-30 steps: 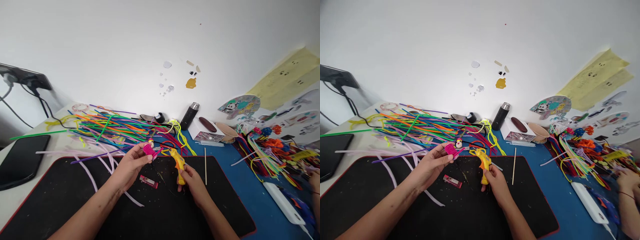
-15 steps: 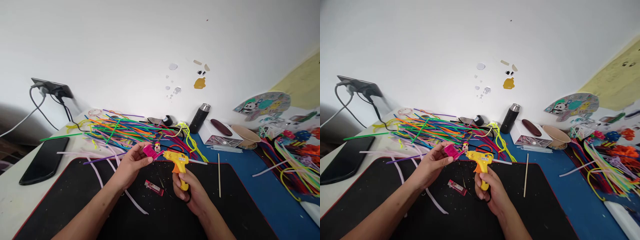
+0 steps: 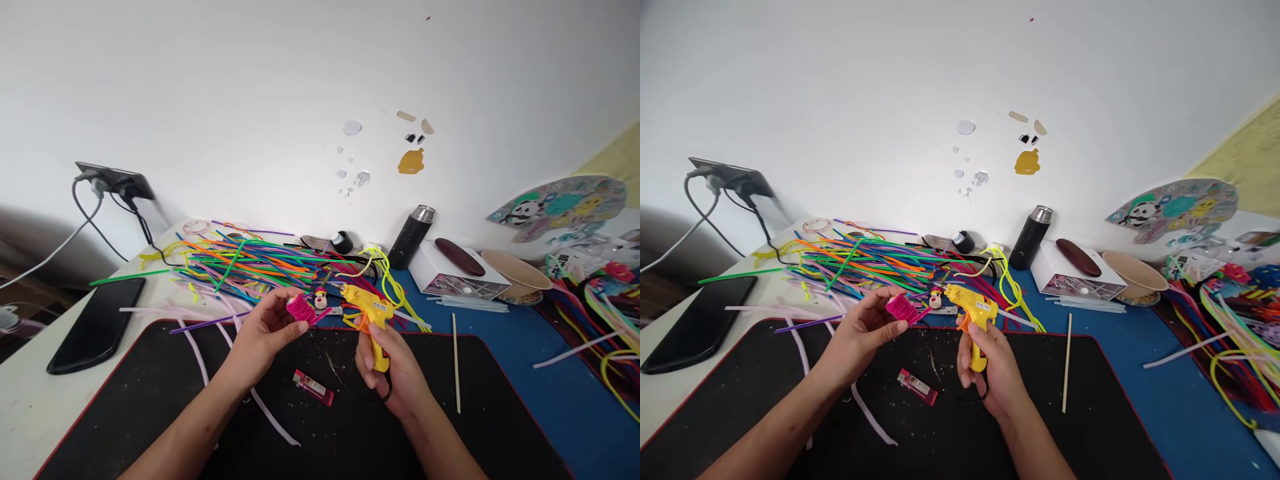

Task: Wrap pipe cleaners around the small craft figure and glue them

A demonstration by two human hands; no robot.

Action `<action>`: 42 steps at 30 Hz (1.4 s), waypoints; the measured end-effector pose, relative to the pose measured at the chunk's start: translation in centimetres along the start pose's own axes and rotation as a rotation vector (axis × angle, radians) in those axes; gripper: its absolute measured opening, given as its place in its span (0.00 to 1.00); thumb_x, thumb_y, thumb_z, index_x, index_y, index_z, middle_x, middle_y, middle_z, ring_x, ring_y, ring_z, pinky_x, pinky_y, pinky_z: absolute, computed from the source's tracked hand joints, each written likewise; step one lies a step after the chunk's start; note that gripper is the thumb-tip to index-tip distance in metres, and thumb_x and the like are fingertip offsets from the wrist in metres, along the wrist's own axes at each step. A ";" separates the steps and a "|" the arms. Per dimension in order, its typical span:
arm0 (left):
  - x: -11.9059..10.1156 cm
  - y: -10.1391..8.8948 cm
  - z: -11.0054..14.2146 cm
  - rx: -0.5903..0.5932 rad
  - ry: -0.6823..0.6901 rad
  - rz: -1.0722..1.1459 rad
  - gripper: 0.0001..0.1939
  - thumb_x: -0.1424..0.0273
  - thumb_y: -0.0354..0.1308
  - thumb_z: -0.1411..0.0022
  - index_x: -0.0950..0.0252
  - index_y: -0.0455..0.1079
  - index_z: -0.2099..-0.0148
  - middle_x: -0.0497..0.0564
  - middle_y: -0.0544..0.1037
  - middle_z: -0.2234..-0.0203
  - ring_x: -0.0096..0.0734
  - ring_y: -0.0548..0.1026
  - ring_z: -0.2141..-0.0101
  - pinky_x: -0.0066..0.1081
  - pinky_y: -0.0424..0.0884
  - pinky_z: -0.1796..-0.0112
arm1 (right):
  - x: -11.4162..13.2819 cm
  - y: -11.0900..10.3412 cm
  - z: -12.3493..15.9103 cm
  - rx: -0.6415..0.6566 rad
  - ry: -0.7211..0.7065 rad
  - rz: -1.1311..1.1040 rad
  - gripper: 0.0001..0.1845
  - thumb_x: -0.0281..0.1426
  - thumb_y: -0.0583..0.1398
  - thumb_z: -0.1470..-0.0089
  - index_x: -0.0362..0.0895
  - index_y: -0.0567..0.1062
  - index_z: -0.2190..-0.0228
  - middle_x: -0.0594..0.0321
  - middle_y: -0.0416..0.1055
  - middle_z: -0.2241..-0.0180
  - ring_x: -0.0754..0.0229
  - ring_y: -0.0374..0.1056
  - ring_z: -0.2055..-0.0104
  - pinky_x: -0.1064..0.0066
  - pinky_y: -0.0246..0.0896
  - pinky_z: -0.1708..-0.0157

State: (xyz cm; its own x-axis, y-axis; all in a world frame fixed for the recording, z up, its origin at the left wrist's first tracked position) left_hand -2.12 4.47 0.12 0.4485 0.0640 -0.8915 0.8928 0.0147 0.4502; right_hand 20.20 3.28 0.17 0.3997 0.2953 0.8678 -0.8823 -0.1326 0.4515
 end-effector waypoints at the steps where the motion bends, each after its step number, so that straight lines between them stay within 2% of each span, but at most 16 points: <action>1: 0.0 0.0 0.0 -0.007 0.005 -0.004 0.21 0.71 0.81 0.50 0.58 0.82 0.54 0.49 0.80 0.61 0.33 0.77 0.60 0.29 0.74 0.58 | -0.2 0.0 -0.1 -0.011 0.003 0.007 0.23 0.49 0.70 0.42 0.42 0.76 0.60 0.71 0.68 0.83 0.67 0.60 0.88 0.77 0.47 0.85; 6: -0.1 -0.1 0.2 -0.007 0.018 -0.051 0.21 0.70 0.80 0.49 0.57 0.81 0.52 0.49 0.80 0.60 0.33 0.77 0.60 0.30 0.74 0.57 | -2.0 -0.5 0.4 -0.008 0.071 0.099 0.27 0.49 0.73 0.45 0.41 0.77 0.57 0.68 0.72 0.80 0.65 0.66 0.85 0.76 0.51 0.83; 10: -0.2 0.0 0.4 0.014 0.027 -0.125 0.20 0.71 0.78 0.45 0.56 0.82 0.51 0.50 0.81 0.59 0.34 0.77 0.59 0.30 0.74 0.56 | -2.0 -1.0 1.0 -0.024 0.035 0.099 0.25 0.47 0.73 0.44 0.41 0.76 0.59 0.70 0.69 0.80 0.70 0.60 0.85 0.76 0.48 0.82; 15: -0.5 0.1 0.5 -0.014 0.045 -0.134 0.19 0.70 0.78 0.46 0.57 0.82 0.51 0.51 0.81 0.58 0.38 0.78 0.58 0.32 0.75 0.56 | -1.0 -0.5 1.6 -0.045 0.027 0.095 0.21 0.45 0.72 0.41 0.42 0.75 0.60 0.72 0.65 0.80 0.71 0.53 0.85 0.76 0.43 0.83; 23: -0.6 0.0 0.7 -0.041 0.063 -0.161 0.20 0.70 0.79 0.47 0.56 0.82 0.52 0.51 0.81 0.57 0.39 0.78 0.58 0.34 0.74 0.55 | -2.3 -1.0 1.7 -0.094 0.091 0.237 0.29 0.50 0.73 0.45 0.39 0.77 0.56 0.71 0.67 0.83 0.69 0.56 0.85 0.74 0.50 0.81; 27: -0.6 -0.1 0.7 -0.053 0.063 -0.147 0.20 0.70 0.79 0.47 0.57 0.82 0.52 0.52 0.82 0.58 0.41 0.78 0.56 0.35 0.75 0.53 | -2.3 -1.1 1.8 -0.066 0.094 0.229 0.31 0.53 0.71 0.45 0.39 0.77 0.54 0.71 0.65 0.84 0.69 0.52 0.86 0.76 0.43 0.84; 32: -0.5 -0.1 0.8 -0.054 0.050 -0.153 0.20 0.70 0.79 0.47 0.56 0.81 0.51 0.52 0.81 0.56 0.42 0.79 0.54 0.35 0.75 0.51 | -1.6 -0.5 2.4 -0.049 0.087 0.215 0.31 0.54 0.70 0.43 0.38 0.78 0.56 0.70 0.65 0.83 0.69 0.52 0.85 0.76 0.38 0.83; 38: -0.5 0.0 0.5 -0.062 0.046 -0.110 0.19 0.70 0.80 0.48 0.57 0.82 0.54 0.51 0.82 0.59 0.40 0.79 0.56 0.34 0.76 0.55 | -1.6 -0.2 2.5 -0.048 0.052 0.219 0.28 0.53 0.69 0.42 0.40 0.78 0.61 0.71 0.63 0.83 0.68 0.53 0.84 0.73 0.44 0.81; 42: 0.0 0.0 0.3 -0.079 -0.011 -0.025 0.22 0.71 0.81 0.51 0.56 0.82 0.54 0.48 0.81 0.61 0.34 0.78 0.61 0.30 0.75 0.60 | -2.0 -0.4 2.6 -0.092 0.009 0.299 0.26 0.53 0.69 0.41 0.41 0.78 0.63 0.71 0.62 0.84 0.66 0.54 0.83 0.71 0.50 0.80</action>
State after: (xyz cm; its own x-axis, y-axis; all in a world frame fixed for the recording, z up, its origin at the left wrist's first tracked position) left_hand -2.12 4.14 0.06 0.4270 0.0520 -0.9027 0.8977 0.0950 0.4302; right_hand 20.35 0.25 -1.21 0.1176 0.2649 0.9571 -0.9794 -0.1286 0.1559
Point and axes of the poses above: each hand's wrist, its own z-axis away from the middle knuckle, its own y-axis out of the palm, x = y × z, the point moved 3 cm from there along -z, towards the middle knuckle
